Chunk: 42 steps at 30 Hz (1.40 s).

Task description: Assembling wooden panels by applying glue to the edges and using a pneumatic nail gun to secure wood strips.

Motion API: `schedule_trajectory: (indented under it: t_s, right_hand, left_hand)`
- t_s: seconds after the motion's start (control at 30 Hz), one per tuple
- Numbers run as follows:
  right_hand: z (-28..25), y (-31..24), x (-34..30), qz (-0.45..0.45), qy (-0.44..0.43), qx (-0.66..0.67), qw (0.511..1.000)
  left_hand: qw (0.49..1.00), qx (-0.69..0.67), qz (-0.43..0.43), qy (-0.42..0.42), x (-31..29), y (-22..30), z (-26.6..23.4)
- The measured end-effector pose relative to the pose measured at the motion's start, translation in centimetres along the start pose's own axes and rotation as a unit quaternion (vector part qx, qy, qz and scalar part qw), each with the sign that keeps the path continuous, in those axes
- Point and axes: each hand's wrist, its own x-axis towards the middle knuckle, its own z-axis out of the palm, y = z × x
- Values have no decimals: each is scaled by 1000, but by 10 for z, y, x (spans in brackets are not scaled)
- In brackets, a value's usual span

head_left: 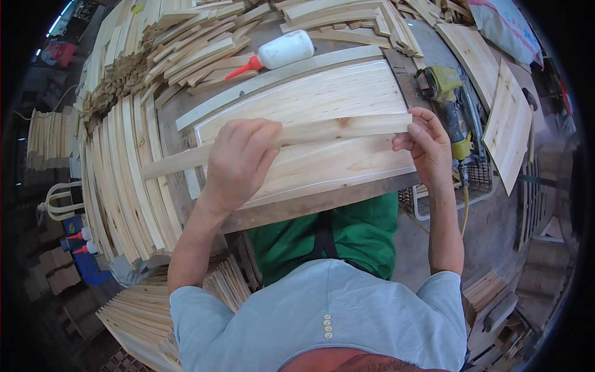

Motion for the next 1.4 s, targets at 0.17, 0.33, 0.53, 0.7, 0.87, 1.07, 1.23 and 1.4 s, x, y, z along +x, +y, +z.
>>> schedule_trajectory:
  t_s: [0.17,0.33,0.53,0.7,0.87,1.07,1.23,1.4]
  right_hand:
    - [4,-3,4,19,-5,-21,1000]
    - [3,-5,12,33,27,-46,998]
    - [0,-20,14,-13,93,-113,989]
    - [-19,-32,0,-19,100,-130,986]
    - [-32,-34,-17,-5,109,-136,985]
    - [-33,-36,-33,-11,119,-157,980]
    - [-38,-39,-40,-25,120,-196,973]
    - [-55,-53,-15,-82,189,-335,919]
  left_hand:
    - [998,-48,-30,-38,3,-8,-6]
    - [990,-102,-48,-86,10,-14,0]
    - [994,-94,-29,-51,25,-27,27]
    - [999,-26,-33,24,41,-60,63]
    - [998,-20,-52,26,51,-66,91]
    - [997,-1,-66,44,52,-69,98]
    - [997,0,-68,43,53,-71,101]
    - [991,-48,-118,32,54,-75,102]
